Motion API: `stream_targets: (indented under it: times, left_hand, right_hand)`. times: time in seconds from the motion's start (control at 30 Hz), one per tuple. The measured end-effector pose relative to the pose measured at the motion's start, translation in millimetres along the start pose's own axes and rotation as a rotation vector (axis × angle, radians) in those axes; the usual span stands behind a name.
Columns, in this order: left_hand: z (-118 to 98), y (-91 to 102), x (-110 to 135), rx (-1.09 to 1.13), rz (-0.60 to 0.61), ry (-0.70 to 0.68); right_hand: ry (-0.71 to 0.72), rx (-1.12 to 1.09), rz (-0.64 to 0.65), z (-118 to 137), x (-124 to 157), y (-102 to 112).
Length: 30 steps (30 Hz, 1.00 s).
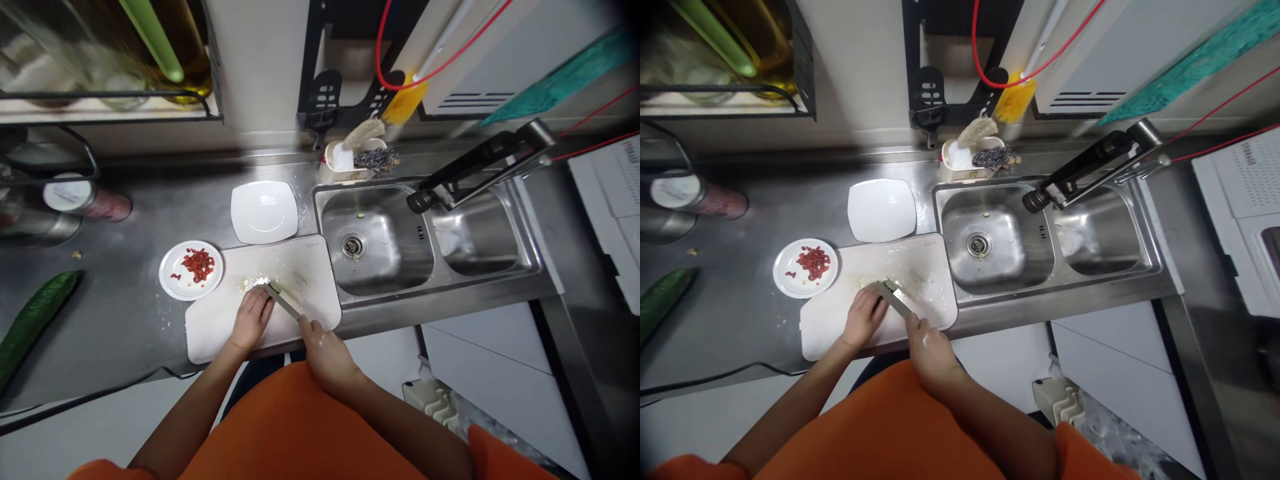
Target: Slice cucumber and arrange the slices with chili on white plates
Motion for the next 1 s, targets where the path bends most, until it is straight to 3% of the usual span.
stream_targets:
  times: [1.0]
  left_hand:
    - [2.5, -0.9, 0.3, 0.017, 0.021, 0.042]
  right_hand:
    - [0.008, -0.035, 0.011, -1.7, -7.2, 1.8]
Point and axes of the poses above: each hand's wrist, its own x-axis away from the middle knuckle, its own y-axis out of the back of the hand, z = x × y, the point moved 6 cm from there along -x, towards the middle knuckle, and after that the axes turned 10 degrees about x, right-handed, at the moved point
